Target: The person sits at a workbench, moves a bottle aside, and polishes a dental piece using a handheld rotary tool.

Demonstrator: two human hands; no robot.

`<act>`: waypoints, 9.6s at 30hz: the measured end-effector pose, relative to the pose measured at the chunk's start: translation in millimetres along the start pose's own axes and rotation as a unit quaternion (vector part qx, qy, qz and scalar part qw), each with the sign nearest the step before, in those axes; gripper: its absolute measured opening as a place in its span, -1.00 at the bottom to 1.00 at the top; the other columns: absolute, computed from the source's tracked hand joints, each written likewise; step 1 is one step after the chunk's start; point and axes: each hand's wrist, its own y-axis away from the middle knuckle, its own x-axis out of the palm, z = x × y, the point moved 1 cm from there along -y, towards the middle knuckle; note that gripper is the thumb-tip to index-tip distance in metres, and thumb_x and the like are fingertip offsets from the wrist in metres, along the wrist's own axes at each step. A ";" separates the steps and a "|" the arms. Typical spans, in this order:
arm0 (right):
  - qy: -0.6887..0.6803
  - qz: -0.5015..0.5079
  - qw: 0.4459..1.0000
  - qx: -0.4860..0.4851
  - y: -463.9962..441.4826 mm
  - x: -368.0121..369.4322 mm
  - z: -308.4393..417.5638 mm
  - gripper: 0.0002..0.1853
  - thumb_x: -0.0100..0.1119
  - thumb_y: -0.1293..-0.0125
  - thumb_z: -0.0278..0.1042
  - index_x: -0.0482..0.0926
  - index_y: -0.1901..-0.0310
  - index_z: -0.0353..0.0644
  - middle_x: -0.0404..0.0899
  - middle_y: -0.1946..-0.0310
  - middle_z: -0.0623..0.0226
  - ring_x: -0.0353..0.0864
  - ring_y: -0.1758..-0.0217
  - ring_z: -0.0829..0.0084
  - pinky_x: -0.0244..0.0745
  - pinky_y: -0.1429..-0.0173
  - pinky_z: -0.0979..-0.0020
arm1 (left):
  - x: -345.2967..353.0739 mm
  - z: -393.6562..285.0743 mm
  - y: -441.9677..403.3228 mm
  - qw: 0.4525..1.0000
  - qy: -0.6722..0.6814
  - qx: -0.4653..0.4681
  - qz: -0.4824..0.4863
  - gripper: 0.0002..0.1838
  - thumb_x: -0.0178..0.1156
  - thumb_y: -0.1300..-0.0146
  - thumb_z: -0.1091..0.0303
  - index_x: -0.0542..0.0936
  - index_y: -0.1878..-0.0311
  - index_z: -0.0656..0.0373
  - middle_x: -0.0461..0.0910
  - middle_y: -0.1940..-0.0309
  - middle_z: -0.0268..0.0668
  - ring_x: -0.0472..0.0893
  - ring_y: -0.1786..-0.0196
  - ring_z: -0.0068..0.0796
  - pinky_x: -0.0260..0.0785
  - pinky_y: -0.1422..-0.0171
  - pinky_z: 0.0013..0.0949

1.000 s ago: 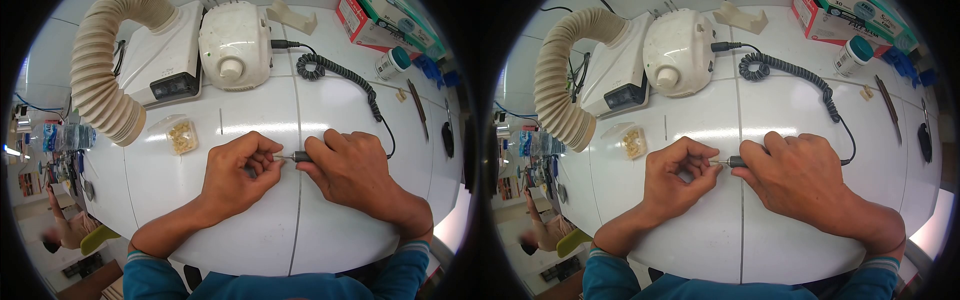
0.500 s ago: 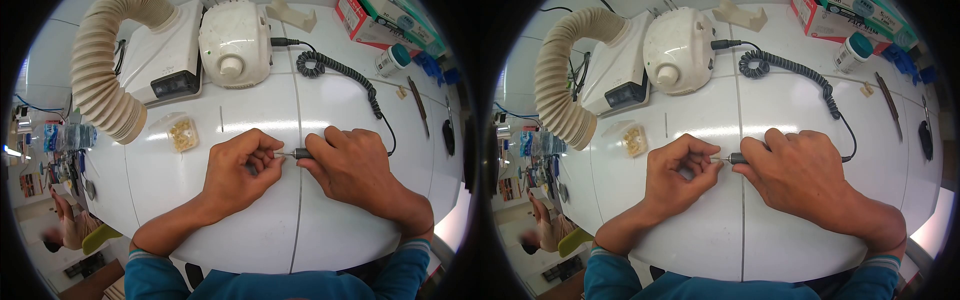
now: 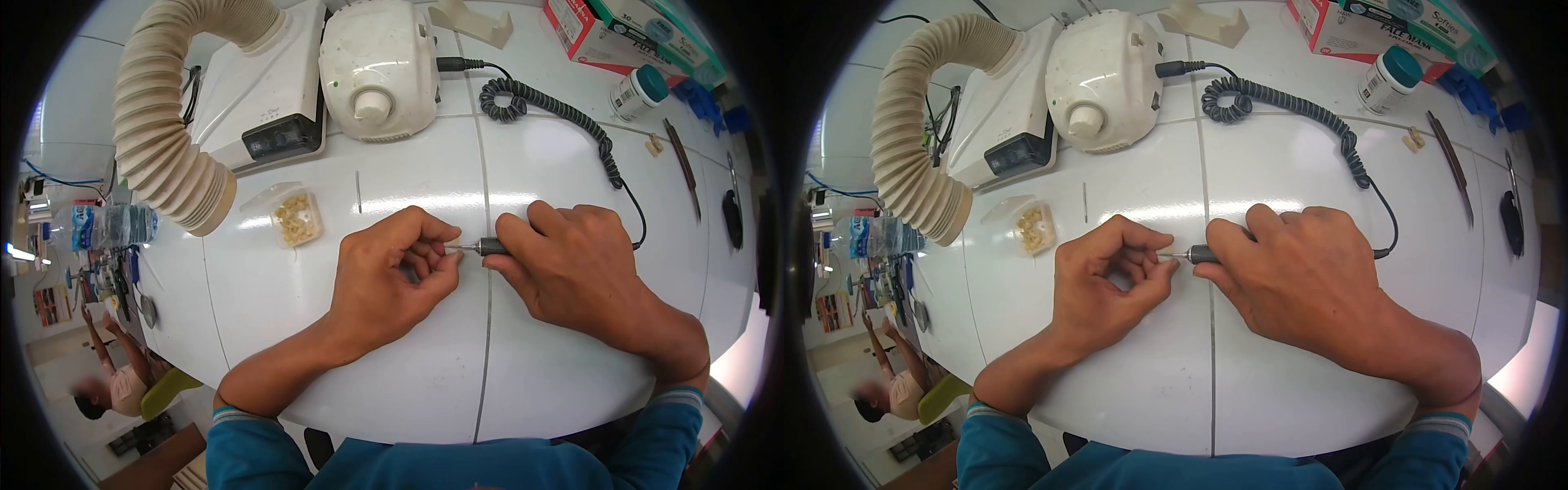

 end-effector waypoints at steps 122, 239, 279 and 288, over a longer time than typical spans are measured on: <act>-0.030 -0.149 0.988 -0.034 4.1 11.5 -4.4 -0.65 0.70 -0.17 -0.09 0.68 0.19 0.01 0.35 0.33 0.40 0.47 0.29 0.40 0.28 0.29 0.32 | -6.9 4.7 6.5 1.000 0.012 0.003 0.008 -0.77 0.56 -0.32 0.58 0.72 0.02 0.30 0.73 0.27 -0.35 0.65 0.32 -0.78 0.50 0.29 -0.63; -0.024 -0.128 0.991 -0.030 2.6 9.6 -8.8 -0.65 0.70 -0.15 -0.09 0.66 0.23 0.01 0.39 0.32 0.39 0.51 0.30 0.37 0.34 0.28 0.28 | -9.3 5.0 7.6 0.999 0.008 -0.009 0.037 -0.78 0.51 -0.42 0.62 0.65 -0.01 0.30 0.83 0.06 -0.16 0.84 0.05 -0.56 0.59 0.14 -0.54; -0.026 -0.156 0.986 -0.046 0.0 8.2 -11.9 -0.63 0.72 -0.14 -0.09 0.69 0.22 -0.06 0.39 0.35 0.37 0.47 0.36 0.36 0.34 0.32 0.28 | -9.1 9.0 5.5 0.998 0.056 0.011 -0.003 -0.75 0.57 -0.39 0.53 0.74 -0.06 0.24 0.83 0.07 -0.29 0.76 0.15 -0.64 0.54 0.17 -0.53; -0.023 -0.152 0.987 -0.041 0.1 8.0 -11.4 -0.64 0.70 -0.18 -0.08 0.68 0.22 -0.04 0.40 0.34 0.38 0.51 0.32 0.37 0.37 0.30 0.29 | -11.1 6.5 5.7 0.998 0.061 -0.003 0.020 -0.72 0.49 -0.45 0.59 0.69 -0.16 0.28 0.83 -0.03 -0.20 0.79 0.06 -0.65 0.57 0.12 -0.60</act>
